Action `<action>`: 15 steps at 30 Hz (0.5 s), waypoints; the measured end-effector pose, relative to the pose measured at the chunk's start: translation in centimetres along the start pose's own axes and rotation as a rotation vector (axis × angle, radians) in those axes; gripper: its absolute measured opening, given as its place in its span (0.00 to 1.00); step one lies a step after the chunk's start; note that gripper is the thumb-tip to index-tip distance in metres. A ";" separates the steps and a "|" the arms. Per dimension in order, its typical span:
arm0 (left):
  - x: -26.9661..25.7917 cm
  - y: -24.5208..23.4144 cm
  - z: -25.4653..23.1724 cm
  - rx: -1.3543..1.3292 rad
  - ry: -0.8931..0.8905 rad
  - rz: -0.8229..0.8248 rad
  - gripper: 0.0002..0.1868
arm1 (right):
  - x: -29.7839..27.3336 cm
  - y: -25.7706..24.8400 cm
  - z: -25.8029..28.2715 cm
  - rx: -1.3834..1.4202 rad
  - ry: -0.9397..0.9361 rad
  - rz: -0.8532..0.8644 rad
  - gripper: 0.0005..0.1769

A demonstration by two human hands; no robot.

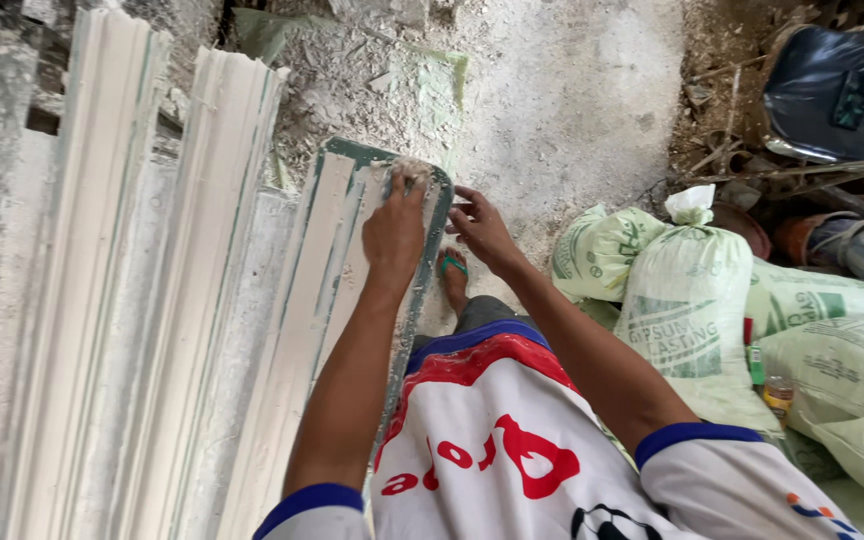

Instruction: The person sands down long strips of white gypsum molding using a small sanding tool to remove excess plaster and smooth the surface.

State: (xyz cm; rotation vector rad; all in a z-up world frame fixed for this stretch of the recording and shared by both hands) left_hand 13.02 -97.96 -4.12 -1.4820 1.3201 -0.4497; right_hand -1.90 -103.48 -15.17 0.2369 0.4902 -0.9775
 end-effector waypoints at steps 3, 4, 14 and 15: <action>0.5 0.6 -0.2 -0.003 0.019 -0.008 0.25 | -0.4 -0.8 0.2 -0.018 0.006 -0.005 0.33; -0.4 0.5 -0.1 -0.014 0.013 0.017 0.23 | -0.3 -0.7 0.0 -0.024 0.004 0.004 0.32; -0.9 -2.2 -1.6 -0.053 -0.020 0.004 0.26 | -1.3 -0.3 -0.6 -0.006 0.008 -0.034 0.30; 0.0 -1.2 -0.6 -0.052 -0.030 0.001 0.26 | -1.6 -0.1 -0.4 -0.007 0.009 -0.024 0.30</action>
Point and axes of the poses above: each hand's wrist, its own x-axis towards the middle knuckle, its own y-axis out of the palm, z = x × y, the point moved 7 cm from there along x, towards the middle knuckle, and after that the axes turned 1 degree about x, right-handed, at the moved point
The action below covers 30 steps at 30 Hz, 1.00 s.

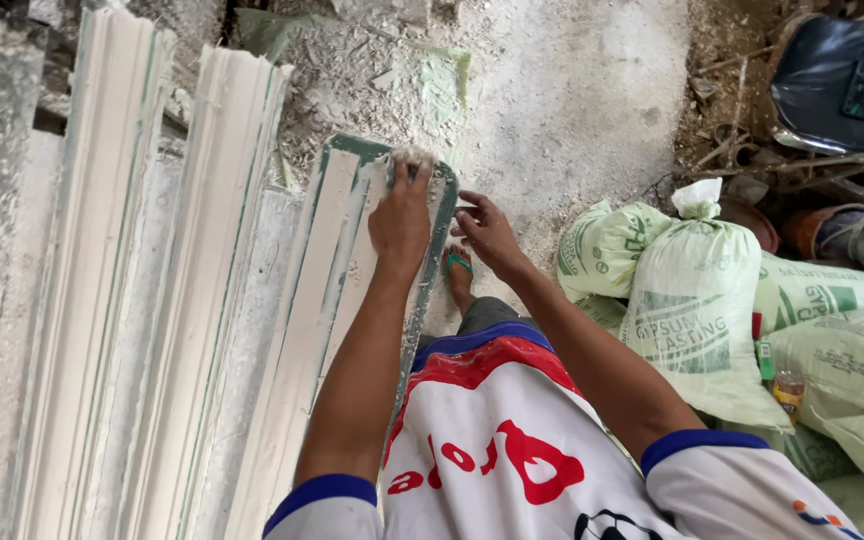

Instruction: The person sands down long strips of white gypsum molding using a small sanding tool to remove excess plaster and smooth the surface.

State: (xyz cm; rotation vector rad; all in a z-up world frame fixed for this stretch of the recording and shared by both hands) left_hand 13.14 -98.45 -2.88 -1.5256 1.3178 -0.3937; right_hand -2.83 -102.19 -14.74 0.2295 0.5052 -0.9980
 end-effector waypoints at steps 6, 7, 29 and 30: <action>1.3 0.8 5.6 -0.160 -0.015 -0.075 0.26 | 0.6 -0.9 -0.9 0.015 0.003 -0.073 0.23; 0.6 0.8 7.0 -0.417 -0.108 -0.036 0.25 | 0.7 -1.4 -1.0 -0.008 -0.022 -0.122 0.18; -21.8 2.8 16.3 0.147 -0.189 0.230 0.33 | 5.3 4.1 5.1 -0.397 -0.384 -0.131 0.22; -19.5 1.9 15.1 0.146 -0.191 0.233 0.33 | 5.3 4.0 4.9 -0.397 -0.381 -0.130 0.22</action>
Point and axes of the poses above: each hand's wrist, its own x-axis towards the middle knuckle, its own y-axis out of the palm, z = x × y, the point moved 7 cm from there along x, towards the middle knuckle, and after that the axes turned 1 degree about x, right-handed, at the moved point
